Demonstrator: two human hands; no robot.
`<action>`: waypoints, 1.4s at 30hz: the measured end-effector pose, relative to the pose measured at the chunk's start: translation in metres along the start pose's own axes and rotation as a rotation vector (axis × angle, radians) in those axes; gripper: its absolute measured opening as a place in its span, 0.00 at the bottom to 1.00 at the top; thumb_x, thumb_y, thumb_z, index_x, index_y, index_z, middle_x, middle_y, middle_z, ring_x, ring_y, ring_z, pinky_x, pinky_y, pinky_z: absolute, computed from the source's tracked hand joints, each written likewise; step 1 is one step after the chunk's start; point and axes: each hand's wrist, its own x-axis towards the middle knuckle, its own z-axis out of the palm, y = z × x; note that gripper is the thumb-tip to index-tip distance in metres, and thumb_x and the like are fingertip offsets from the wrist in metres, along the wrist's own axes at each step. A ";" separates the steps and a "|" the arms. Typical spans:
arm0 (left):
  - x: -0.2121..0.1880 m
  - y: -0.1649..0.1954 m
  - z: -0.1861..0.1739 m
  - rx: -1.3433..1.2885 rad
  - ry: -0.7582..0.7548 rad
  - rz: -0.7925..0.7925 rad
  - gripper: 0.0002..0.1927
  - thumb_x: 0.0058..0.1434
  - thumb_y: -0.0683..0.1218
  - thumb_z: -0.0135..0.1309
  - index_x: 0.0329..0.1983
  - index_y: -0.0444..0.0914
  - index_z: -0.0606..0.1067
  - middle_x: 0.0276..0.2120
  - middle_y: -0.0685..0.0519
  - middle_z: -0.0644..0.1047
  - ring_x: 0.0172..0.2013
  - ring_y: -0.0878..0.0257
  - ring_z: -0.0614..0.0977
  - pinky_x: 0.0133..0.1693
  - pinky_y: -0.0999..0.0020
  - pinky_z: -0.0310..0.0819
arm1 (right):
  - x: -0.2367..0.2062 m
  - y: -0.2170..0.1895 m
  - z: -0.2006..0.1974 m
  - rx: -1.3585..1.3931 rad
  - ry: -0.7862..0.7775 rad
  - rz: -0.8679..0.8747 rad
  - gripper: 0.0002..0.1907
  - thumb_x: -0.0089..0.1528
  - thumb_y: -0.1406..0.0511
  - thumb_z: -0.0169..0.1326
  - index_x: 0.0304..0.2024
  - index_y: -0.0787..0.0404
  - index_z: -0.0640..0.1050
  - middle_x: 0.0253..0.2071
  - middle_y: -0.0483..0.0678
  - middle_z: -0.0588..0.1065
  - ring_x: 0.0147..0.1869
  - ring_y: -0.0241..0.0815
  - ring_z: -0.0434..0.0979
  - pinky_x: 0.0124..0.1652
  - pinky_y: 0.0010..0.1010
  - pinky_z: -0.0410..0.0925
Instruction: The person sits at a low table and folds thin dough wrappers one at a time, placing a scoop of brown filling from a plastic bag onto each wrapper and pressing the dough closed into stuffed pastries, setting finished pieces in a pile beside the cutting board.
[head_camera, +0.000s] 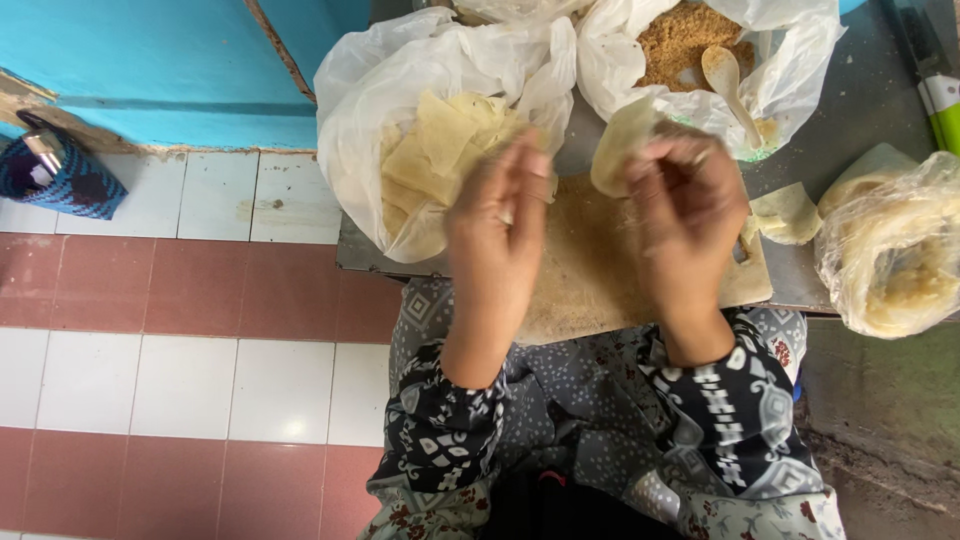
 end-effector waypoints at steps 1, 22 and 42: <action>-0.010 -0.001 0.003 -0.179 -0.101 -0.022 0.16 0.72 0.48 0.51 0.57 0.34 0.76 0.47 0.50 0.82 0.46 0.62 0.84 0.48 0.68 0.79 | -0.004 -0.005 0.001 -0.194 -0.083 -0.107 0.07 0.68 0.76 0.56 0.48 0.65 0.76 0.50 0.51 0.75 0.51 0.43 0.77 0.52 0.33 0.73; -0.026 -0.024 0.027 -0.918 -0.320 -0.422 0.21 0.74 0.50 0.50 0.59 0.28 0.75 0.52 0.44 0.81 0.50 0.59 0.85 0.53 0.65 0.82 | -0.017 0.000 -0.026 -0.058 -0.099 0.064 0.06 0.71 0.73 0.59 0.50 0.70 0.80 0.49 0.49 0.78 0.50 0.35 0.79 0.52 0.25 0.73; -0.034 -0.034 0.033 -0.782 -0.288 -0.275 0.09 0.73 0.41 0.57 0.51 0.31 0.80 0.42 0.50 0.82 0.40 0.68 0.83 0.44 0.67 0.85 | -0.012 -0.015 -0.022 -0.587 -0.153 -0.317 0.05 0.63 0.77 0.60 0.41 0.74 0.81 0.42 0.59 0.78 0.48 0.51 0.80 0.49 0.37 0.75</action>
